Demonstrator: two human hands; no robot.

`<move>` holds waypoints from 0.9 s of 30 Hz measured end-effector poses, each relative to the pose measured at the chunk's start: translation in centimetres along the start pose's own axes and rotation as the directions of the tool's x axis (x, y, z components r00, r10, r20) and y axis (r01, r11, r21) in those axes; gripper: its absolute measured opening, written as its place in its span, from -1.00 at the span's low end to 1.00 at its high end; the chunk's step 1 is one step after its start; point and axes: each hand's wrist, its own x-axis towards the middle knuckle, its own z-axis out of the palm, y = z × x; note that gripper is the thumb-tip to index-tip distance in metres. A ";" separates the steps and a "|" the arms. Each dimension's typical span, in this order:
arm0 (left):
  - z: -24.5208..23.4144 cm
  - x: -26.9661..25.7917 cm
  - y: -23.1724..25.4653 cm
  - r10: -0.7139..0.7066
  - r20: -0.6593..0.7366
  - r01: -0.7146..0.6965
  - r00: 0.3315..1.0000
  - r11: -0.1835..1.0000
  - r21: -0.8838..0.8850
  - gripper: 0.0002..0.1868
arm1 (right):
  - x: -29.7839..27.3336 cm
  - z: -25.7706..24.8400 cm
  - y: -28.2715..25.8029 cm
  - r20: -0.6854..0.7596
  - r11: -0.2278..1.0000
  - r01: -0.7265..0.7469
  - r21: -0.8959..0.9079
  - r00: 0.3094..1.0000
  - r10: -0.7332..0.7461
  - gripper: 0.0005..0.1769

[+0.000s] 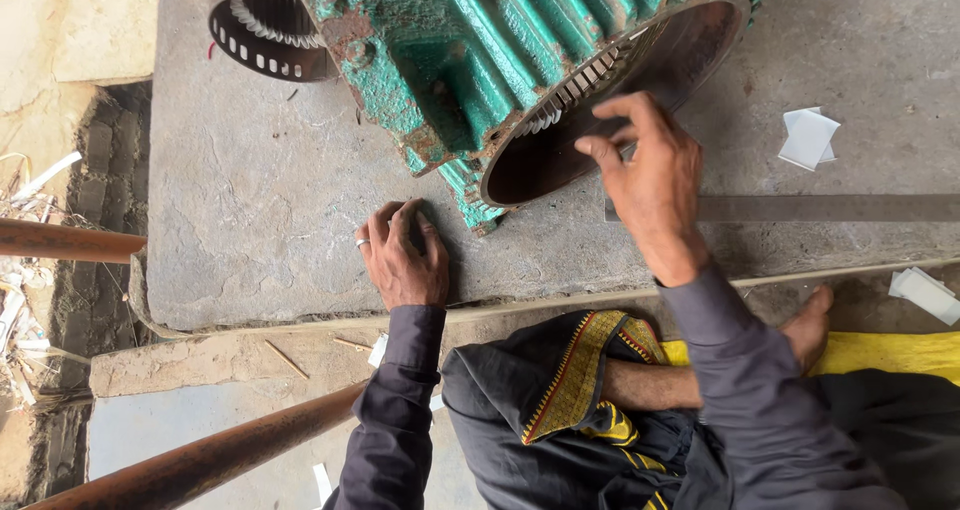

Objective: The person sits on the floor and works on a disassembled electric motor. They repeatedly pick up small white rectangular pieces, fold them, and insert them into the slots of the motor's stator. The person also uses a metal file to smooth the edges of the white pieces on the concrete surface.

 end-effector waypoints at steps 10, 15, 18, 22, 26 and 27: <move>-0.4 0.0 0.5 -0.013 -0.016 0.013 1.000 1.000 0.004 -0.79 | 8.9 1.4 2.3 0.879 0.777 0.534 -0.333 0.474 0.051 -0.66; -0.4 -0.1 0.3 -0.005 -0.007 0.005 1.000 1.000 -0.006 -0.79 | 9.2 3.5 4.7 0.840 0.828 0.514 -0.226 0.533 -0.101 -0.67; -0.2 0.0 0.2 -0.011 -0.014 0.010 1.000 1.000 -0.010 -0.79 | 9.6 3.2 4.9 0.866 0.853 0.455 -0.257 0.501 -0.007 -0.69; -0.1 0.0 0.2 -0.004 -0.026 0.004 1.000 1.000 0.004 -0.80 | 9.5 2.4 5.2 0.838 0.924 0.242 -0.295 0.529 0.129 -0.69; -0.1 0.0 0.1 -0.021 -0.006 0.021 1.000 1.000 -0.007 -0.80 | 9.4 2.6 6.0 0.820 0.953 0.140 -0.268 0.552 0.150 -0.68; -0.2 0.0 0.1 -0.032 0.005 0.032 0.999 0.999 -0.017 -0.80 | 9.3 2.8 6.2 0.820 0.944 0.195 -0.266 0.561 0.115 -0.68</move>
